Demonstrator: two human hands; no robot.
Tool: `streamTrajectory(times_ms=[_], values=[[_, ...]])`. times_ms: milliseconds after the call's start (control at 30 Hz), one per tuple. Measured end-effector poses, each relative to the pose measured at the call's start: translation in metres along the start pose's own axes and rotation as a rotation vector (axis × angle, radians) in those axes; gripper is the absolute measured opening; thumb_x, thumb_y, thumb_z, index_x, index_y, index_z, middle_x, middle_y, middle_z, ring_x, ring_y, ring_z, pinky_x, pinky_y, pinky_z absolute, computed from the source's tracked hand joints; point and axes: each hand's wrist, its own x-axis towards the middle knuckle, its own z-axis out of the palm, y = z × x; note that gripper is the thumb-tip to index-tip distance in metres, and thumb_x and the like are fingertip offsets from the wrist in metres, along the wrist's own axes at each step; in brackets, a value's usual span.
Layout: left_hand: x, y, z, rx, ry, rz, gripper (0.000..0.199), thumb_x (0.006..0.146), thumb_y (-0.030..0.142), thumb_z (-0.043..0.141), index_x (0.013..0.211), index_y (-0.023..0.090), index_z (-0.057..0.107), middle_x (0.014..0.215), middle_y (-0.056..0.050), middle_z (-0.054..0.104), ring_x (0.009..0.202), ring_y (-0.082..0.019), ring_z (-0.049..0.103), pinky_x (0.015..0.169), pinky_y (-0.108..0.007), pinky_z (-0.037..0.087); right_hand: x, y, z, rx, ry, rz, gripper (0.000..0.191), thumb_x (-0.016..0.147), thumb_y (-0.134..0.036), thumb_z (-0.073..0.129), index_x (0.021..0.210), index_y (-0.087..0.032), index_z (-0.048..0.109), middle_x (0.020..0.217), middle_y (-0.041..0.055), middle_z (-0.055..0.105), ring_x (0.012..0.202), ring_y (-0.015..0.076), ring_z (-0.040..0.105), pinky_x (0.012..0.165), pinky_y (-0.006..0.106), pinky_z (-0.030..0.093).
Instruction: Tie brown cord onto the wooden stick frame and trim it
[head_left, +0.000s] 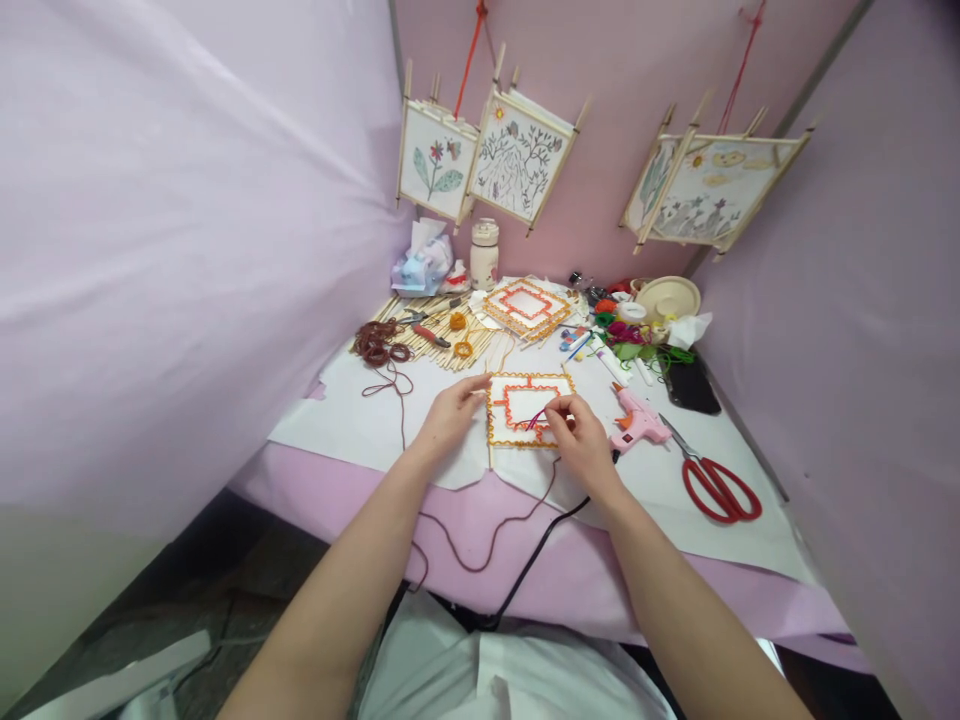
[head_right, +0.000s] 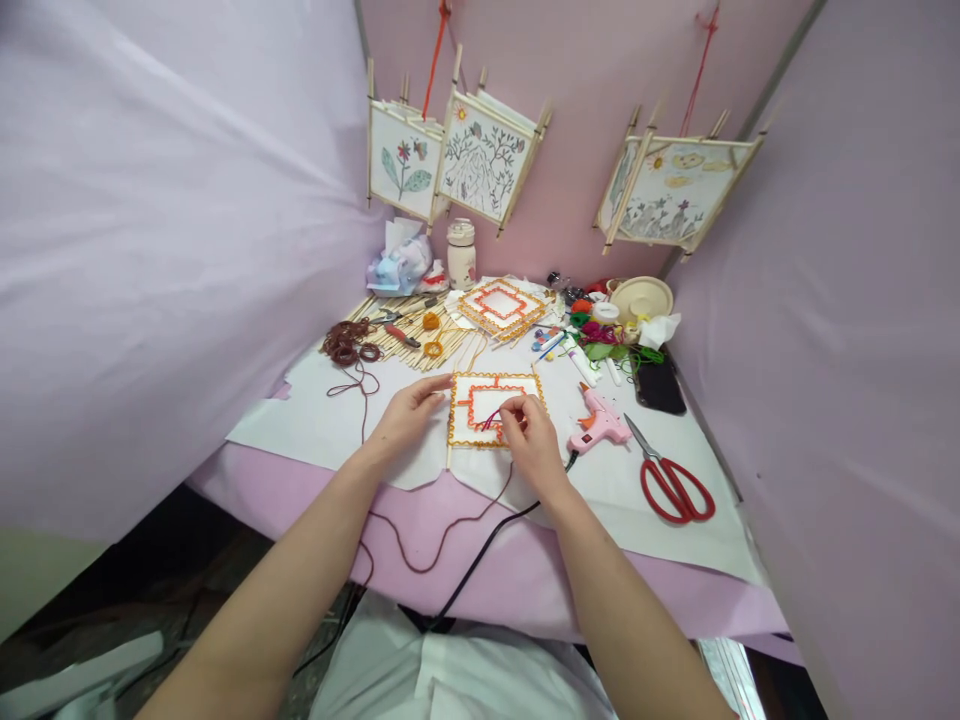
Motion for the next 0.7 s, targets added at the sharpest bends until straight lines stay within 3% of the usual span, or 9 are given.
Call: streamTrajectory(times_ms=[100,200,267,333,433,600,700], values=[[0.001,0.001,-0.002,0.127,0.099,0.071,0.033,0.083,0.019,0.053,0.111,0.019,0.068,0.121,-0.009,0.065,0.115,-0.022,0.055,0.102,-0.034,0.036,-0.001,0.0,0.001,-0.02,-0.015,-0.027,0.01,0.088,-0.025,0.05,0.085,-0.018,0.056,0.084,0.0019,0.056,0.075,0.0147,0.053,0.068,0.028,0.042],[-0.003,0.009,0.0,0.112,0.176,0.043,0.026,0.081,0.024,0.057,0.103,0.016,0.07,0.11,-0.01,0.067,0.097,-0.019,0.059,0.085,-0.03,0.043,-0.002,-0.003,0.002,-0.025,-0.047,-0.067,0.01,0.089,-0.024,0.049,0.083,-0.018,0.056,0.083,0.0016,0.056,0.074,0.0144,0.052,0.069,0.028,0.041],[-0.011,0.016,0.006,0.0,0.076,-0.058,0.026,0.08,0.031,0.061,0.098,0.014,0.07,0.094,-0.008,0.068,0.076,-0.015,0.057,0.069,-0.026,0.043,-0.004,-0.007,0.003,-0.018,-0.096,-0.108,0.01,0.089,-0.023,0.05,0.083,-0.019,0.056,0.082,0.0016,0.056,0.073,0.0142,0.051,0.068,0.028,0.041],[-0.021,0.023,0.016,-0.131,-0.099,-0.179,0.032,0.078,0.037,0.064,0.1,0.014,0.068,0.085,-0.005,0.066,0.061,-0.01,0.051,0.057,-0.024,0.039,-0.006,-0.011,0.003,-0.012,-0.138,-0.146,0.009,0.09,-0.023,0.05,0.084,-0.019,0.056,0.083,0.002,0.056,0.074,0.0143,0.051,0.067,0.028,0.04],[-0.036,0.028,0.033,-0.247,-0.252,-0.251,0.037,0.073,0.038,0.069,0.101,0.014,0.066,0.082,-0.003,0.065,0.056,-0.008,0.049,0.052,-0.022,0.035,-0.008,-0.015,0.004,-0.037,-0.147,-0.191,0.008,0.09,-0.023,0.051,0.084,-0.019,0.056,0.083,0.0031,0.056,0.076,0.0153,0.051,0.066,0.028,0.04],[-0.043,0.025,0.047,-0.269,-0.114,-0.203,0.026,0.069,0.032,0.072,0.083,0.013,0.063,0.064,0.001,0.06,0.056,-0.009,0.051,0.056,-0.022,0.039,-0.01,-0.017,0.003,-0.085,-0.16,-0.241,0.008,0.09,-0.022,0.049,0.084,-0.019,0.055,0.083,0.0043,0.056,0.079,0.017,0.052,0.067,0.029,0.04],[-0.042,0.026,0.047,-0.261,-0.097,-0.186,0.024,0.071,0.035,0.07,0.077,0.013,0.063,0.064,0.001,0.06,0.056,-0.008,0.051,0.056,-0.022,0.039,-0.01,-0.017,0.002,-0.068,-0.153,-0.24,0.009,0.09,-0.021,0.048,0.084,-0.019,0.055,0.084,0.0041,0.056,0.08,0.0171,0.052,0.069,0.029,0.041]])
